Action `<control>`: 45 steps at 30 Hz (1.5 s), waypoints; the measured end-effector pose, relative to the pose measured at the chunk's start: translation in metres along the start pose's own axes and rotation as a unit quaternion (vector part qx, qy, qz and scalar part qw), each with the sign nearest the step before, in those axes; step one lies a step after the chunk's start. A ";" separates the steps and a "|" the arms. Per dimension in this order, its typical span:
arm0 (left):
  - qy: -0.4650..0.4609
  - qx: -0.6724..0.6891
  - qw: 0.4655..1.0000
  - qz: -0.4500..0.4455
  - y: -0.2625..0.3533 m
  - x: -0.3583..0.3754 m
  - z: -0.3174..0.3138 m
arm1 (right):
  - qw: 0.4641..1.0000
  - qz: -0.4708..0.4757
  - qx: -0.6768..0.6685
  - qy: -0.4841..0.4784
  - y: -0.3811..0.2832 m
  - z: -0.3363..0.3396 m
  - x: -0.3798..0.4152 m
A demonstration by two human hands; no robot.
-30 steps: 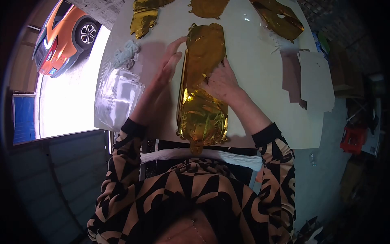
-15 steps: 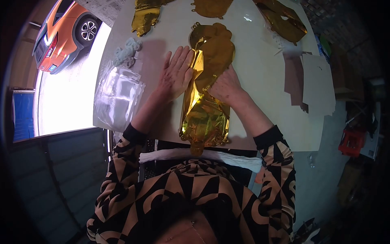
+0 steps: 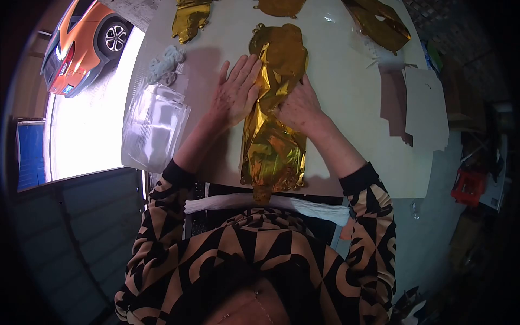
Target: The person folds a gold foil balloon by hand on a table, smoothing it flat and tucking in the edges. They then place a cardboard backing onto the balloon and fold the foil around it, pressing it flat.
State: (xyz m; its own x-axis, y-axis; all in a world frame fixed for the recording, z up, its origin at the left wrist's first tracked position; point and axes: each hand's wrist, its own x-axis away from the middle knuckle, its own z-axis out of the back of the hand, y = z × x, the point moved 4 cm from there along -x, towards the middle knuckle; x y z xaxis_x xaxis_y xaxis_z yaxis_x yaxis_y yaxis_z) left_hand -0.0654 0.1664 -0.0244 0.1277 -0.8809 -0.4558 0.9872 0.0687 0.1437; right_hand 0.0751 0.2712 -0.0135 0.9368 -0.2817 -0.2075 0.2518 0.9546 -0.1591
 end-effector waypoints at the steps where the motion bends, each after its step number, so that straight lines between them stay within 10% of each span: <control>1: -0.016 0.007 1.000 0.005 -0.001 0.000 0.002 | 1.000 -0.002 -0.006 -0.002 0.000 0.001 -0.001; 26: -0.042 -0.015 0.999 -0.020 0.003 -0.006 0.000 | 0.993 0.002 -0.043 -0.111 0.013 0.002 0.002; 45: -0.064 -0.006 0.998 -0.017 0.002 -0.007 0.001 | 0.991 -0.029 -0.089 0.093 0.083 0.065 0.026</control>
State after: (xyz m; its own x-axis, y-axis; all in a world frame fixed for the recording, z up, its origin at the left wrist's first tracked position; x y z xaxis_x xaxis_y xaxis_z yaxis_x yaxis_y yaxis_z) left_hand -0.0644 0.1725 -0.0204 0.0814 -0.9352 -0.3446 0.9919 0.0422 0.1198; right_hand 0.1363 0.3491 0.0308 0.8568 -0.3636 -0.3657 0.2408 0.9091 -0.3399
